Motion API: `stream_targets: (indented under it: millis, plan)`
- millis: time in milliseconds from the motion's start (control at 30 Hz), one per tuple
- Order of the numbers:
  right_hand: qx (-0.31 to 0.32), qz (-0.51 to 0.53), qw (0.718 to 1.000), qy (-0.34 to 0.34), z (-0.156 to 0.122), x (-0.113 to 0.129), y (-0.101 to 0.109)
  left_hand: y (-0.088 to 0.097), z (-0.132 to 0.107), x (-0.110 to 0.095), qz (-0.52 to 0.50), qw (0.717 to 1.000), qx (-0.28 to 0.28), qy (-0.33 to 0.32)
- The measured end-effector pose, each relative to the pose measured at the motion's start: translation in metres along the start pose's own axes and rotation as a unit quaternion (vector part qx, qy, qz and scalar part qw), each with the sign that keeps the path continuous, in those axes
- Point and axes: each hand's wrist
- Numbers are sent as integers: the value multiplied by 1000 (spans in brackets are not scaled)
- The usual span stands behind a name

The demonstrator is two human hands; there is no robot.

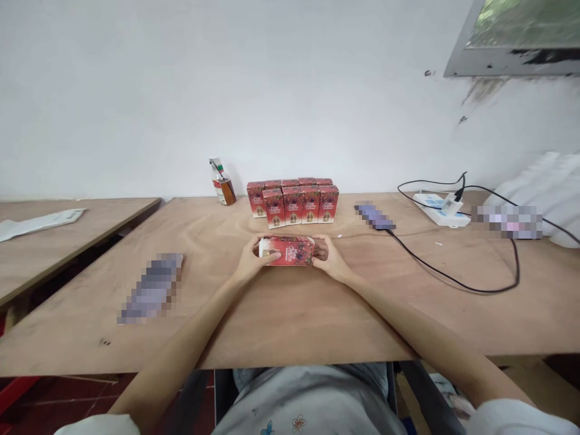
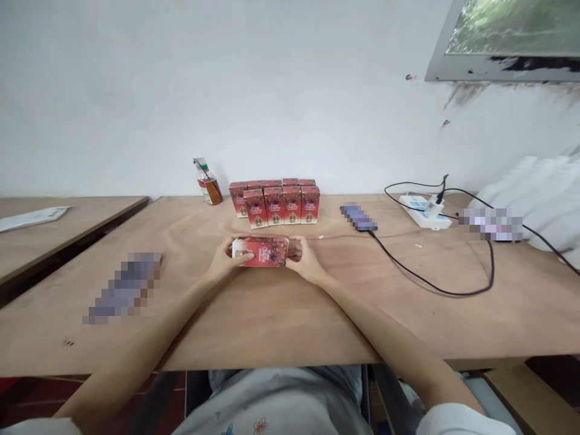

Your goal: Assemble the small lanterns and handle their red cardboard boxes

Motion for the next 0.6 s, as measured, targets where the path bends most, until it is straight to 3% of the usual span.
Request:
stream_targets:
  millis: [333, 600]
  plan:
    - [30, -43, 999, 7, 5, 4, 3, 4, 8, 13, -28, 998, -8, 49]
    - [-80, -103, 991, -6, 3, 4, 7, 16, 15, 22, -154, 982, 2, 110]
Point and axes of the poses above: each hand's wrist, its own z-axis towards the middle knuckle, its own y-axis out of the back of the hand, x = y × z, and after that the axes turned 5 degrees about x, right-handed
